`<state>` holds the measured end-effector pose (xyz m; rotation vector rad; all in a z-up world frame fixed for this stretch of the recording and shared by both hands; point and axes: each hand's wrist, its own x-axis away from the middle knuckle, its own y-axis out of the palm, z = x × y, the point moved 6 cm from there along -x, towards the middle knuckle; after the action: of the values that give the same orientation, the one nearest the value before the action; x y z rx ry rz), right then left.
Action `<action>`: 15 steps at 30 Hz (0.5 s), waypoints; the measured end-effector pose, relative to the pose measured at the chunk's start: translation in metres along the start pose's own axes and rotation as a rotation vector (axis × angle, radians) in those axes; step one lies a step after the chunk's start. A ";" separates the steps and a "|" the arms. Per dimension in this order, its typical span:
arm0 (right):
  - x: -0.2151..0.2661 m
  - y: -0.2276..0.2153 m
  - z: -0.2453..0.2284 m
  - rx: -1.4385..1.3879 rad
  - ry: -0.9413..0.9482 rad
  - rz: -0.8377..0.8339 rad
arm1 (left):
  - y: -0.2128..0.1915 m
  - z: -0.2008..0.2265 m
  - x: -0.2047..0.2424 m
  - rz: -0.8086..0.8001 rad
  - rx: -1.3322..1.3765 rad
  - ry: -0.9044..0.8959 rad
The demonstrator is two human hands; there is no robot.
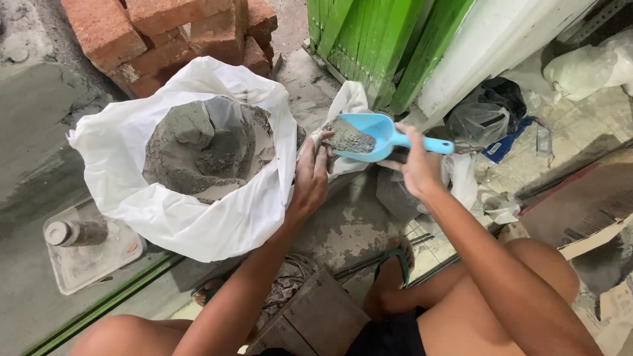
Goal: Scooping dry cement powder from a large bag into a smaller bag using a plastic hand scoop.
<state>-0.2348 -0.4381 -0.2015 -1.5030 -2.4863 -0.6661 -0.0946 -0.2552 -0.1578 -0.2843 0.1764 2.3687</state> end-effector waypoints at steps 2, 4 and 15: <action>-0.003 0.028 0.000 0.106 -0.030 0.008 | -0.001 0.010 -0.003 0.003 0.004 0.020; 0.000 0.046 -0.003 0.210 -0.060 0.019 | -0.002 0.017 -0.005 0.001 0.008 0.039; -0.011 0.096 -0.013 0.915 -0.837 -0.587 | -0.023 0.030 -0.006 0.061 -0.066 0.019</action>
<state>-0.1471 -0.4153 -0.1664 -0.7279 -3.0538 1.1859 -0.0788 -0.2363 -0.1284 -0.3374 0.1182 2.4360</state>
